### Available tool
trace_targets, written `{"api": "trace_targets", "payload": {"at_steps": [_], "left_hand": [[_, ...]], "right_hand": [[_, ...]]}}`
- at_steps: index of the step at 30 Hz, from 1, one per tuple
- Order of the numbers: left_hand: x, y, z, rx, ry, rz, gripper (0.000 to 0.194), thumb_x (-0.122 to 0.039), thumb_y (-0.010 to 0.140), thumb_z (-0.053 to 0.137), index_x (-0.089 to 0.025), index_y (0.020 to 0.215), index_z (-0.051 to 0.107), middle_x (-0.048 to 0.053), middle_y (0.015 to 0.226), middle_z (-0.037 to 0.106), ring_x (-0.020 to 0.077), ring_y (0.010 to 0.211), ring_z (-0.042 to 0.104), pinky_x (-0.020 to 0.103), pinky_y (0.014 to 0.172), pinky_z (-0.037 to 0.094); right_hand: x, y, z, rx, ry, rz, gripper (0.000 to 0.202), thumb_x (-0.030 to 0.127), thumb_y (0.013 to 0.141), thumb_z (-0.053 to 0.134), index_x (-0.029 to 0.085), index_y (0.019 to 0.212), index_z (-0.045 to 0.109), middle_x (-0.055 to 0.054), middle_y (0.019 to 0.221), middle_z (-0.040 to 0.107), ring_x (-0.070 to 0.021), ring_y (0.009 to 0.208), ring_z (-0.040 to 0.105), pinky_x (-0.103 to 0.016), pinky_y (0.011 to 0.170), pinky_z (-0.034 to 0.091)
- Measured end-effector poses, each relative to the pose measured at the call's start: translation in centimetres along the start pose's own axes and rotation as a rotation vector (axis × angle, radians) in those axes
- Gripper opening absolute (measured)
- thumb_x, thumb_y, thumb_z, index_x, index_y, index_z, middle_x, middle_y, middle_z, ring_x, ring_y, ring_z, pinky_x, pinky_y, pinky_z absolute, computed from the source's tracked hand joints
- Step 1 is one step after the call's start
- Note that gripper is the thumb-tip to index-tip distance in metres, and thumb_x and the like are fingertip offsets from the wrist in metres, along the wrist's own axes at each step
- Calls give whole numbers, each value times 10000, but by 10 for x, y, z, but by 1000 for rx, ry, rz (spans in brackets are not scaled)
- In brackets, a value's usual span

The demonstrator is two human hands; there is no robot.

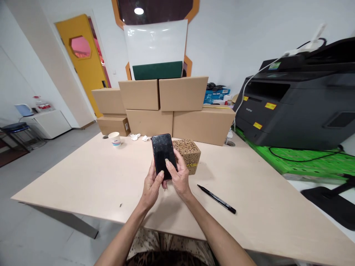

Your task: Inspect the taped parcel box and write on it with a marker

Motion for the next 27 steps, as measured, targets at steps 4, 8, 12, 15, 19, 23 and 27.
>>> {"api": "trace_targets", "payload": {"at_steps": [4,8,12,15,19,23,27], "left_hand": [[-2,0,0,8,-9,11,879,-581,975,608,-272,1693,207,127,1234,689,120,591,501,314,575,497],[-4,-2,3,20,-13,22,814,-543,998,589,-328,1689,216,123,1341,653,116,608,499,312,586,501],[-4,-4,7,24,-28,-10,840,-575,977,607,-302,1683,244,124,1266,685,131,607,502,325,593,501],[-3,-4,12,38,-47,-29,854,-587,969,612,-290,1681,247,130,1268,680,130,606,496,324,585,504],[-5,-5,23,60,-75,-18,851,-573,976,616,-272,1681,245,123,1226,689,116,608,485,300,582,500],[-6,-5,37,136,-71,-18,883,-610,987,589,-213,1686,223,58,958,689,123,627,524,289,629,521],[1,-8,38,196,-65,-35,970,-682,985,537,-140,1692,153,24,830,657,138,652,574,298,673,540]], "right_hand": [[2,-1,-2,-28,-34,-40,750,511,813,838,288,1469,551,-87,1311,726,-105,485,607,-261,321,513],[0,-4,-1,5,-15,-25,736,519,853,800,303,1500,524,-78,1240,756,-93,428,569,-257,300,460],[1,-6,-4,-2,-13,-32,737,543,878,763,291,1520,505,-59,1096,781,-95,384,544,-269,292,447],[4,-7,-11,-43,-22,-48,734,546,862,776,282,1498,522,-67,1132,773,-94,396,554,-270,298,453],[6,-10,-24,-100,-37,-36,741,555,826,808,255,1454,554,-77,1101,773,-126,472,613,-254,322,451],[10,-12,-40,-184,14,-9,696,541,781,848,233,1362,620,-54,975,777,-152,549,656,-256,406,504],[25,-8,-86,-395,54,-51,653,533,674,909,217,1201,689,-23,938,758,-118,588,636,-221,460,499]]}}
Point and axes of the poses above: each hand's wrist, its own y-axis towards the middle knuckle, its own z-axis out of the palm, x = y × z, the point moved 7 cm from there along y, towards the middle knuckle
